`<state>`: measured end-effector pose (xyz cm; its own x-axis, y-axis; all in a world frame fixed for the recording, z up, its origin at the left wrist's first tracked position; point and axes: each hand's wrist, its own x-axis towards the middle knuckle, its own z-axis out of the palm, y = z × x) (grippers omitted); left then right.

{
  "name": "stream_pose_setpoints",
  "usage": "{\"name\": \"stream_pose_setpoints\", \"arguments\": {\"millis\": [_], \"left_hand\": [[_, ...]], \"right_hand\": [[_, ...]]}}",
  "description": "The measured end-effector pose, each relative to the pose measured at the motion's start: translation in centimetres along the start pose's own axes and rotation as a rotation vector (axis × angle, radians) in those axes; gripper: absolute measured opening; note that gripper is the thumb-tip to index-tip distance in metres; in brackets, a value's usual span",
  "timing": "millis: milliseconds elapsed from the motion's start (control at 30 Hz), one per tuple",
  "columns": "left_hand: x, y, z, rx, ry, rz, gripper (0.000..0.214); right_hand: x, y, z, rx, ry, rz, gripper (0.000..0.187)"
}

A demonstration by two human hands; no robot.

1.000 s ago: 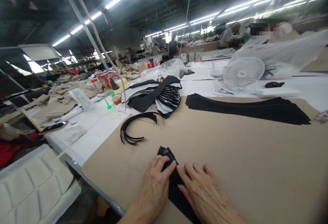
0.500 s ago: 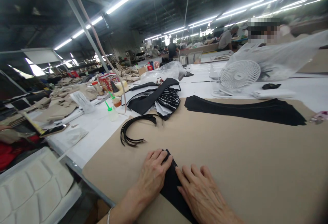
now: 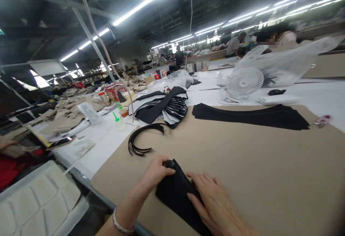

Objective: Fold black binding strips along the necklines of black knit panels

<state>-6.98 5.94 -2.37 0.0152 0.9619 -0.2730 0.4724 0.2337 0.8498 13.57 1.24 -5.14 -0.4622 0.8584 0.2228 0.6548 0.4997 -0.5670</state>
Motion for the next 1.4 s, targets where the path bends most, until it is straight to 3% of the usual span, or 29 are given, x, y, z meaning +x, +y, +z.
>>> {"name": "stream_pose_setpoints", "arguments": {"millis": [133, 267, 400, 700, 833, 1067, 1200, 1400], "left_hand": [[-3.2, 2.0, -0.9, -0.193, -0.121, -0.004, 0.020], [-6.1, 3.0, -1.0, -0.379, -0.149, -0.013, 0.024], [-7.8, 3.4, -0.8, -0.451, -0.162, 0.011, 0.026], [-9.7, 3.9, -0.3, -0.401, -0.152, 0.011, 0.027], [-10.2, 3.3, -0.2, -0.464, -0.180, 0.054, 0.023], [-10.3, 2.1, 0.2, -0.489, -0.116, 0.177, 0.015], [-10.2, 2.1, 0.6, -0.472, -0.062, 0.361, 0.012], [-10.8, 2.0, 0.9, -0.429, -0.031, 0.442, 0.014]], "right_hand": [[0.3, -1.3, -1.5, 0.277, -0.037, 0.170, 0.034], [0.8, -3.1, -2.7, 0.476, -0.144, 0.194, 0.016], [0.7, -4.0, -2.7, 0.615, -0.186, 0.214, 0.026], [-0.6, -4.8, -3.4, 0.584, -0.190, 0.165, 0.020], [-1.6, -5.2, -3.6, 0.410, -0.092, 0.075, 0.016], [-2.9, -4.9, -3.0, 0.165, 0.195, -0.302, 0.017], [-3.2, -4.7, -2.8, 0.127, 0.293, -0.388, 0.021], [-3.2, -4.8, -2.6, 0.132, 0.457, -0.494, 0.021]]}}
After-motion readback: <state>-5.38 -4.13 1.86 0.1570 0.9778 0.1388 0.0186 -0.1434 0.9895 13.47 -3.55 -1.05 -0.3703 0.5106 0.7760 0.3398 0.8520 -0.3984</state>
